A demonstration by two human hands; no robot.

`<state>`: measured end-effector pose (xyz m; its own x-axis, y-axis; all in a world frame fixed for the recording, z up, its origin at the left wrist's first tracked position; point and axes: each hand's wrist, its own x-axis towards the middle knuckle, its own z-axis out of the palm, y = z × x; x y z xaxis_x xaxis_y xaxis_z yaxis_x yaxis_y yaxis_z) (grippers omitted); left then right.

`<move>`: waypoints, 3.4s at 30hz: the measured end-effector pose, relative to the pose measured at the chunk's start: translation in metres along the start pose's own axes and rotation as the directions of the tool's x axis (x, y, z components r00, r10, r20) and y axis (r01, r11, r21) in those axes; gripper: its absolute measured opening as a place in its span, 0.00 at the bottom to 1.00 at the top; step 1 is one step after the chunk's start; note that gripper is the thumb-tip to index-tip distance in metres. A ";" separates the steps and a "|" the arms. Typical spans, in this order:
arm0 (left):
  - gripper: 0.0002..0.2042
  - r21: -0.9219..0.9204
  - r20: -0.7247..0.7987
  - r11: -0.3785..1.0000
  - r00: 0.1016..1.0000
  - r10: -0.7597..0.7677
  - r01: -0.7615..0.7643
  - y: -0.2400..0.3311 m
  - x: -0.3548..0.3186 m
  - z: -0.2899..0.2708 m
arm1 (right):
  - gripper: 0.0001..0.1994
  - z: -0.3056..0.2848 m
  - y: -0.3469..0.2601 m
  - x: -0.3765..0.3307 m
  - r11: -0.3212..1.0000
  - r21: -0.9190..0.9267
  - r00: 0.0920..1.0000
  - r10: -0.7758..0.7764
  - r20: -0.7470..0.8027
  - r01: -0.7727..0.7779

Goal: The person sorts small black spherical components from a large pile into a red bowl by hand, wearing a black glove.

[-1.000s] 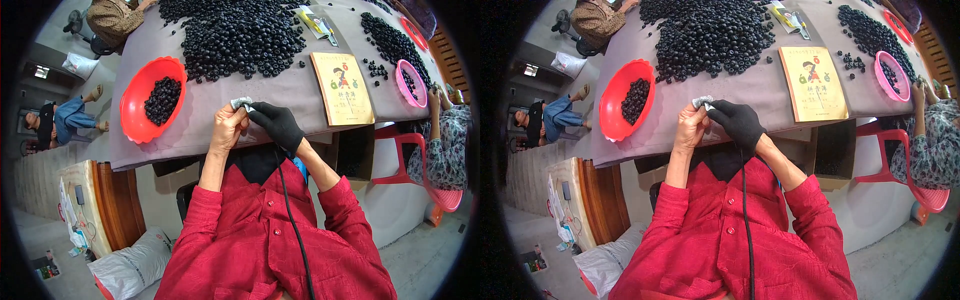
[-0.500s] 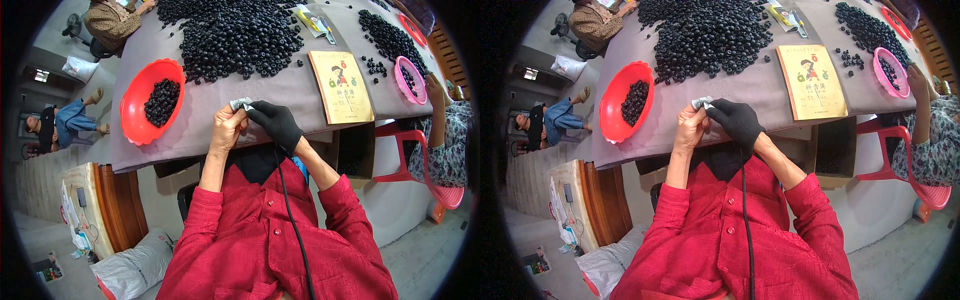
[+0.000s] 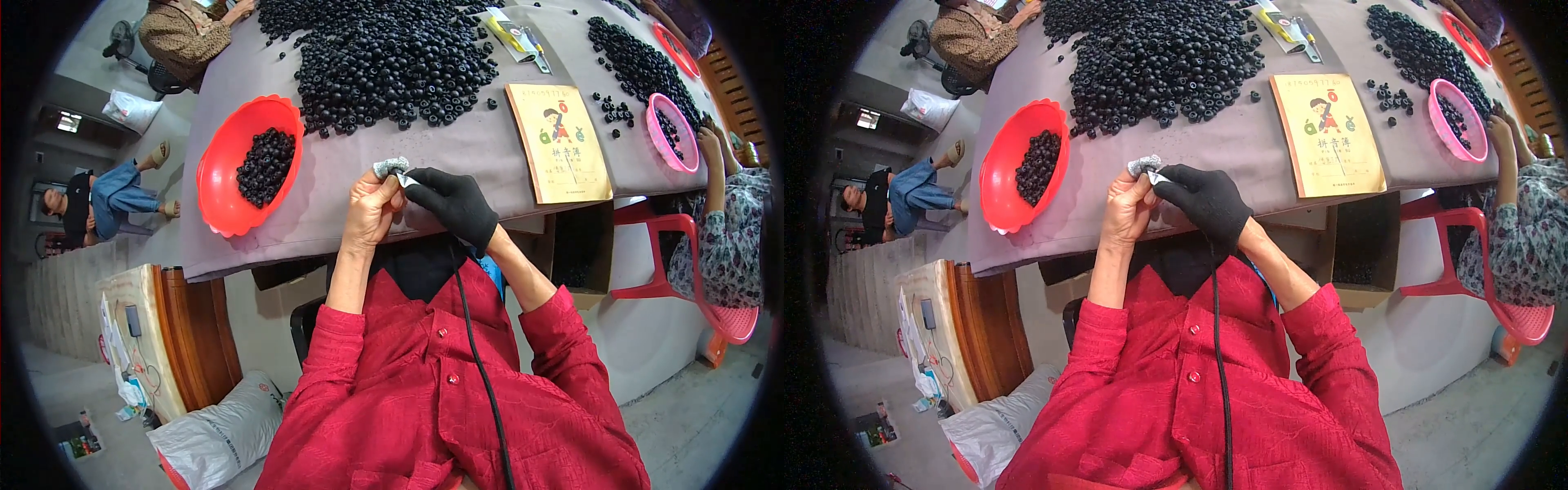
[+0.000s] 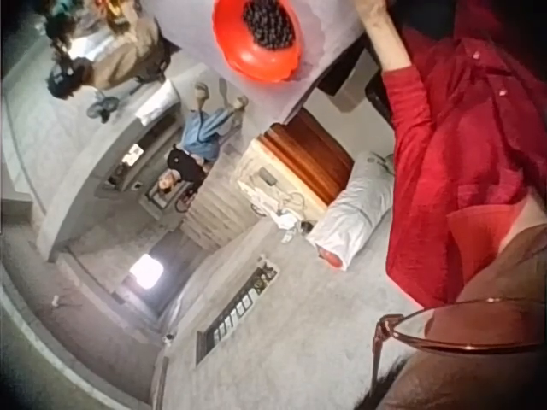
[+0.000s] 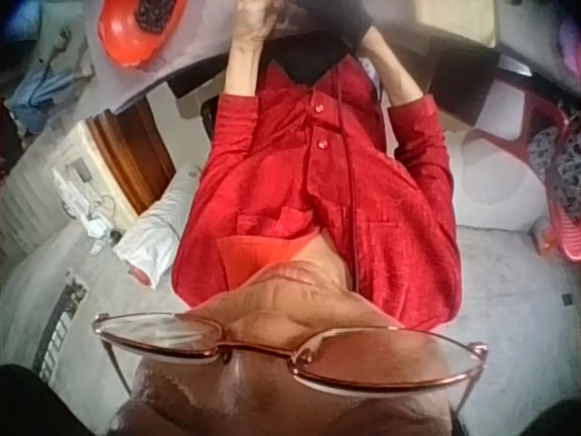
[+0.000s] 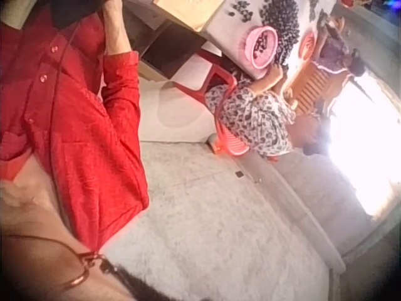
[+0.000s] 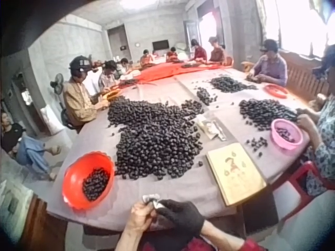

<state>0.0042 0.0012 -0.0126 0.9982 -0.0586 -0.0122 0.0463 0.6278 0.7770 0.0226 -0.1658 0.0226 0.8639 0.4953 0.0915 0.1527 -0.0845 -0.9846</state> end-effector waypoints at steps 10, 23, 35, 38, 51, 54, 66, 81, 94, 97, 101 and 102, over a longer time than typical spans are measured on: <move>0.09 -0.007 0.012 1.000 1.000 0.001 -0.001 0.000 -0.001 0.001 | 0.15 -0.001 -0.004 -0.001 0.996 -0.017 0.996 0.084 0.028 -0.083; 0.09 -0.012 0.015 1.000 1.000 -0.009 0.009 0.001 -0.001 0.001 | 0.15 -0.002 -0.006 0.000 0.997 0.000 0.996 0.083 0.021 -0.083; 0.09 0.037 -0.013 0.999 1.000 0.002 -0.002 0.003 -0.004 0.006 | 0.15 -0.002 -0.002 0.000 1.000 0.005 1.000 0.015 -0.003 -0.015; 0.09 0.101 -0.134 0.995 0.990 0.038 -0.024 0.004 -0.006 0.008 | 0.16 0.000 -0.002 0.000 1.000 0.012 0.999 0.001 -0.052 0.000; 0.07 0.706 -0.383 0.693 0.745 0.547 -0.147 0.145 -0.016 -0.024 | 0.16 -0.001 -0.006 0.001 0.998 -0.009 0.997 0.061 -0.051 -0.061; 0.06 0.877 -0.339 0.481 0.708 0.620 -0.001 0.147 -0.007 -0.022 | 0.16 -0.001 -0.003 0.001 0.999 0.005 0.997 0.053 -0.061 -0.053; 0.08 0.974 -0.017 0.206 0.887 0.462 -0.089 0.026 0.067 0.015 | 0.14 -0.002 -0.005 0.001 0.998 0.044 0.995 0.043 -0.090 -0.039; 0.08 0.979 0.189 -0.147 0.906 0.379 -0.143 0.008 0.077 0.007 | 0.13 -0.004 0.000 0.003 0.981 0.167 0.986 0.123 -0.109 -0.103; 0.08 0.614 -0.072 0.789 0.997 0.023 0.026 0.017 0.014 0.007 | 0.15 -0.002 0.001 0.003 0.996 0.088 0.986 0.042 -0.164 -0.027; 0.07 0.418 -0.051 0.905 0.997 -0.056 0.072 0.013 0.006 0.018 | 0.15 -0.003 0.000 0.002 0.995 0.101 0.991 0.020 -0.130 -0.006; 0.08 0.352 -0.072 0.928 0.993 -0.099 0.118 0.013 0.002 0.016 | 0.14 -0.002 0.000 0.002 0.997 0.069 0.991 0.026 -0.132 -0.017; 0.08 0.360 -0.062 0.923 0.991 -0.122 0.136 0.016 0.001 0.016 | 0.14 -0.001 0.000 0.002 0.999 0.044 0.991 0.012 -0.132 -0.007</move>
<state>0.0055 -0.0013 0.0104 0.9856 -0.0865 -0.1455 0.1647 0.2918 0.9422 0.0250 -0.1659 0.0230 0.9215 0.3757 0.0982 0.1258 -0.0499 -0.9908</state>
